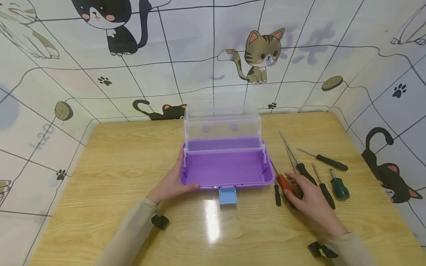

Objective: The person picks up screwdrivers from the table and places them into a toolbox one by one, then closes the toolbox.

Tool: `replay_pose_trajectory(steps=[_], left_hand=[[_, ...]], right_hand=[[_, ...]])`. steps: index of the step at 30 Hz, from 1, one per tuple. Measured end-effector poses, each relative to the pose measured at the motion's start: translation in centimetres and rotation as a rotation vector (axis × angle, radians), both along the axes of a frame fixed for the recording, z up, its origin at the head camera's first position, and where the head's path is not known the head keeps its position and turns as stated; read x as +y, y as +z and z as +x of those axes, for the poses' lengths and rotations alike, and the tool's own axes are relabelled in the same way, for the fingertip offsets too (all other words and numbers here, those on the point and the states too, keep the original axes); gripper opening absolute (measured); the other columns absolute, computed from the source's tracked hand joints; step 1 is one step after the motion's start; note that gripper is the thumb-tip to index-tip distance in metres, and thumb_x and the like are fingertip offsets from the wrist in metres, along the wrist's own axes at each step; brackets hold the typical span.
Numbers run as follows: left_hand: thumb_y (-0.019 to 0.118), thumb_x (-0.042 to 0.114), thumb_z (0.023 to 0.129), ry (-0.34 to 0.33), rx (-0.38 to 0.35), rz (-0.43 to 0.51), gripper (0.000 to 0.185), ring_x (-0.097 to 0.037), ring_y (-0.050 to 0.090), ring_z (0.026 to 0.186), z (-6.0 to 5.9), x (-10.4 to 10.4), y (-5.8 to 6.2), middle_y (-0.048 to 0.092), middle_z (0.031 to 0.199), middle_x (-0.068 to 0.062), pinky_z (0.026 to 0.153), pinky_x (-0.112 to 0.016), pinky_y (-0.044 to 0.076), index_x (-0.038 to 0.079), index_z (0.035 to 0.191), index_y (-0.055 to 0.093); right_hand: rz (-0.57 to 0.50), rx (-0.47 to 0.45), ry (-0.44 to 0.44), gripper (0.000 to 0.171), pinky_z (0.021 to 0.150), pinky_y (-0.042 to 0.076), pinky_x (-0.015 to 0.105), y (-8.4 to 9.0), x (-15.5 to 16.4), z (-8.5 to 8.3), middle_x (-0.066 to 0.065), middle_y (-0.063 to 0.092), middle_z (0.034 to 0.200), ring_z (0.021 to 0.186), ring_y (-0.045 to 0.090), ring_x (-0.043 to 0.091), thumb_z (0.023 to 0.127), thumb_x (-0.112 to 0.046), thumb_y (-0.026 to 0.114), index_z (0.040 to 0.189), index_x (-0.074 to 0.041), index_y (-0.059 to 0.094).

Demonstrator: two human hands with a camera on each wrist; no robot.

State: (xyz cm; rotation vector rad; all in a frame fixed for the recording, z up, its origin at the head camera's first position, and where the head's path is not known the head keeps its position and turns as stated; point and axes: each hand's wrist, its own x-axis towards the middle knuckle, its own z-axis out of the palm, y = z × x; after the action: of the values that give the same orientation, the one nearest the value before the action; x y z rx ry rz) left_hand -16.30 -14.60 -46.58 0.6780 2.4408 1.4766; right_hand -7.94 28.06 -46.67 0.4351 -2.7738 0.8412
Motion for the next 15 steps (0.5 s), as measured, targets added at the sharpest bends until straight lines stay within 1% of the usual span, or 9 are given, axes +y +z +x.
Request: replay_pose_trajectory(steps=[4, 8, 11, 15], left_hand=[[0.088, 0.021, 0.07, 0.002, -0.005, 0.004, 0.135, -0.031, 0.008, 0.144, -0.1, -0.1, -0.3, -0.008, 0.16, -0.006, 0.111, -0.055, 0.016, 0.027, 0.151, -0.02], [0.088, 0.026, 0.071, 0.021, -0.026, -0.017, 0.135, -0.029, 0.006, 0.145, 0.1, -0.1, -0.3, -0.01, 0.16, -0.004, 0.112, -0.053, 0.015, 0.031, 0.15, -0.022], [0.087, 0.028, 0.072, 0.03, -0.034, -0.034, 0.133, -0.028, 0.006, 0.145, 0.2, -0.1, -0.3, -0.011, 0.16, -0.002, 0.112, -0.052, 0.015, 0.033, 0.15, -0.022], [0.086, 0.024, 0.073, 0.03, -0.033, -0.031, 0.133, -0.03, 0.007, 0.144, 0.2, 0.0, -0.4, -0.011, 0.159, -0.003, 0.112, -0.053, 0.015, 0.028, 0.15, -0.022]], right_hand=[[-0.01, -0.046, -0.001, 0.056, 0.068, 0.051, 0.042, 0.1, -0.3, 0.1, 0.014, 0.065, 0.103, 0.085, 0.065, 0.026, 0.077, -0.006, 0.079, 0.128, 0.002, 0.055], [-0.03, -0.137, -0.011, 0.057, 0.065, 0.05, 0.038, 0.5, -0.7, 0.1, 0.015, 0.064, 0.104, 0.082, 0.064, 0.023, 0.079, -0.008, 0.079, 0.129, 0.002, 0.054], [-0.023, -0.185, -0.033, 0.059, 0.066, 0.048, 0.039, 0.9, -0.9, 0.2, 0.018, 0.063, 0.106, 0.086, 0.062, 0.027, 0.079, -0.01, 0.078, 0.13, 0.004, 0.053], [0.0, -0.239, -0.045, 0.061, 0.068, 0.048, 0.042, 1.1, -1.0, 0.0, 0.02, 0.063, 0.109, 0.089, 0.06, 0.03, 0.078, -0.011, 0.079, 0.131, 0.005, 0.051]])
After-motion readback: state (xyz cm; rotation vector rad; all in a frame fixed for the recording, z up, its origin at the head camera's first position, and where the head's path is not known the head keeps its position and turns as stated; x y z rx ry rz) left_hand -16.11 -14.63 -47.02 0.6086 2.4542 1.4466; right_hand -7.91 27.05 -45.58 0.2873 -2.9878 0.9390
